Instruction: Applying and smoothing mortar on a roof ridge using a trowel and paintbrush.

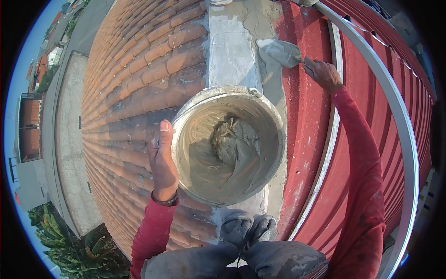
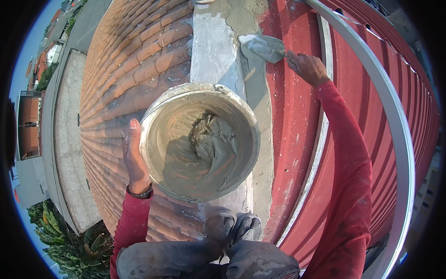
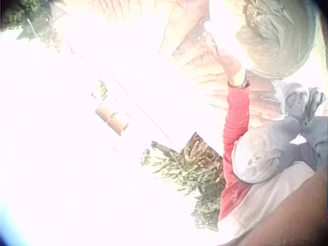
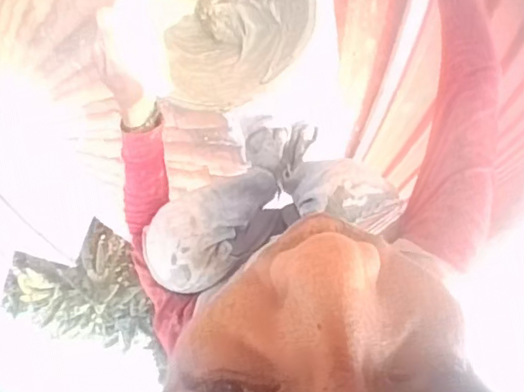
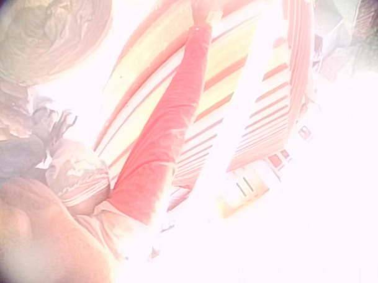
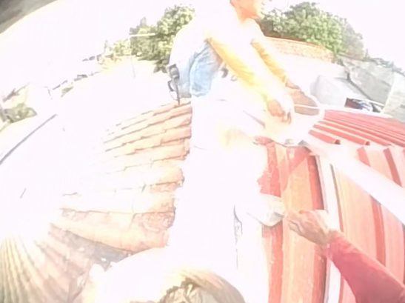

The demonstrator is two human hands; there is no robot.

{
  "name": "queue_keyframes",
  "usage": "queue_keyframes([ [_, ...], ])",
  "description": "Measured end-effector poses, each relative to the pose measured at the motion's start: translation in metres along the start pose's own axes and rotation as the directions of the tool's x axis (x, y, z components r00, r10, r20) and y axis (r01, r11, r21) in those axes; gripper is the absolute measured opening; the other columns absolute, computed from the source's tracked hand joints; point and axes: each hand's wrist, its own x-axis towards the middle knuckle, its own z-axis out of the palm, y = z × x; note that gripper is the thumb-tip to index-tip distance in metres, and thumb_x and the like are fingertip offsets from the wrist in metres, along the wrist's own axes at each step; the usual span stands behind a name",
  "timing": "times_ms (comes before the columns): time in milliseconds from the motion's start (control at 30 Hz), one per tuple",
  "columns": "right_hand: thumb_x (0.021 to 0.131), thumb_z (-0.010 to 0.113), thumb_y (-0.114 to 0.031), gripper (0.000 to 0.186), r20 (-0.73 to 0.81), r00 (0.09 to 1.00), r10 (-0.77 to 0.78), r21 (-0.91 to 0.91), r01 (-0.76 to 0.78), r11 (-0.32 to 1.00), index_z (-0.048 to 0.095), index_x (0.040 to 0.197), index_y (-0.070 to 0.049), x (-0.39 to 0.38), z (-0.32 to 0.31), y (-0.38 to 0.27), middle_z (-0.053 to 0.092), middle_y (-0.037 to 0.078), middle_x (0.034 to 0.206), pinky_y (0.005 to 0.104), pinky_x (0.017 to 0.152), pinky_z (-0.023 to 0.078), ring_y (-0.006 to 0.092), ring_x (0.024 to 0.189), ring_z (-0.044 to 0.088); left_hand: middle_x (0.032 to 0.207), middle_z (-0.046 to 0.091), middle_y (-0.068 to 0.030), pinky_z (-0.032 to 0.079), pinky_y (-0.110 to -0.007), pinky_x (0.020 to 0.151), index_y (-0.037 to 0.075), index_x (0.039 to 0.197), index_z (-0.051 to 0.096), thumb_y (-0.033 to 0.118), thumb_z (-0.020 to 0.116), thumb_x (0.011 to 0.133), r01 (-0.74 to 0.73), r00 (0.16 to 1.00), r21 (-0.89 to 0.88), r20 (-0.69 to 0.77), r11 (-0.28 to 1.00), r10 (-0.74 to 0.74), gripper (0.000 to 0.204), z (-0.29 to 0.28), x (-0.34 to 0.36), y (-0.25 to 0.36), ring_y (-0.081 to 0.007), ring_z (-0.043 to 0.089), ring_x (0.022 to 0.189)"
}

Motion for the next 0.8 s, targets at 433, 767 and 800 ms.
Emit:
queue_keyframes([
  [433, 0.099, 0.055, -0.030, 0.025, 0.130, 0.989, -0.071, 0.245, 0.037, 0.969, 0.055, 0.109, -0.007, -0.087, 0.006, -0.047, 0.065, 0.020, 0.073, 0.0502, 0.056, 0.051, 0.0427, 0.067, 0.065, 0.114, 0.063, -0.0043, 0.044, -0.027, 0.093, 0.000, 0.119, 0.062, 0.036, 0.056, 0.101, 0.037, 0.999, -0.018, 0.035, 0.999, -0.036, 0.041, -0.026, 0.004, -0.009, -0.0103, 0.058, 0.103],
  [767, 0.100, 0.053, -0.033, 0.030, 0.045, 0.996, 0.074, 0.087, -0.078, 0.993, 0.056, 0.115, -0.008, 0.014, -0.013, -0.022, 0.066, 0.019, 0.075, 0.0499, 0.060, 0.054, 0.0399, 0.066, 0.066, 0.083, 0.056, 0.0065, 0.038, -0.021, 0.071, 0.008, 0.083, 0.061, 0.030, 0.048, 0.106, 0.004, 0.992, -0.028, 0.123, 1.000, -0.001, 0.034, 0.011, 0.001, 0.009, -0.0026, 0.045, 0.078],
  [800, 0.100, 0.052, -0.032, 0.029, -0.022, 0.993, 0.115, 0.192, -0.109, 0.975, 0.056, 0.115, -0.007, 0.027, -0.010, -0.025, 0.066, 0.021, 0.075, 0.0516, 0.061, 0.053, 0.0424, 0.067, 0.065, 0.085, 0.058, 0.0055, 0.039, -0.022, 0.072, 0.007, 0.085, 0.063, 0.030, 0.048, 0.106, 0.003, 0.991, -0.052, 0.134, 0.999, 0.004, 0.034, 0.010, 0.003, 0.007, -0.0029, 0.047, 0.080],
])
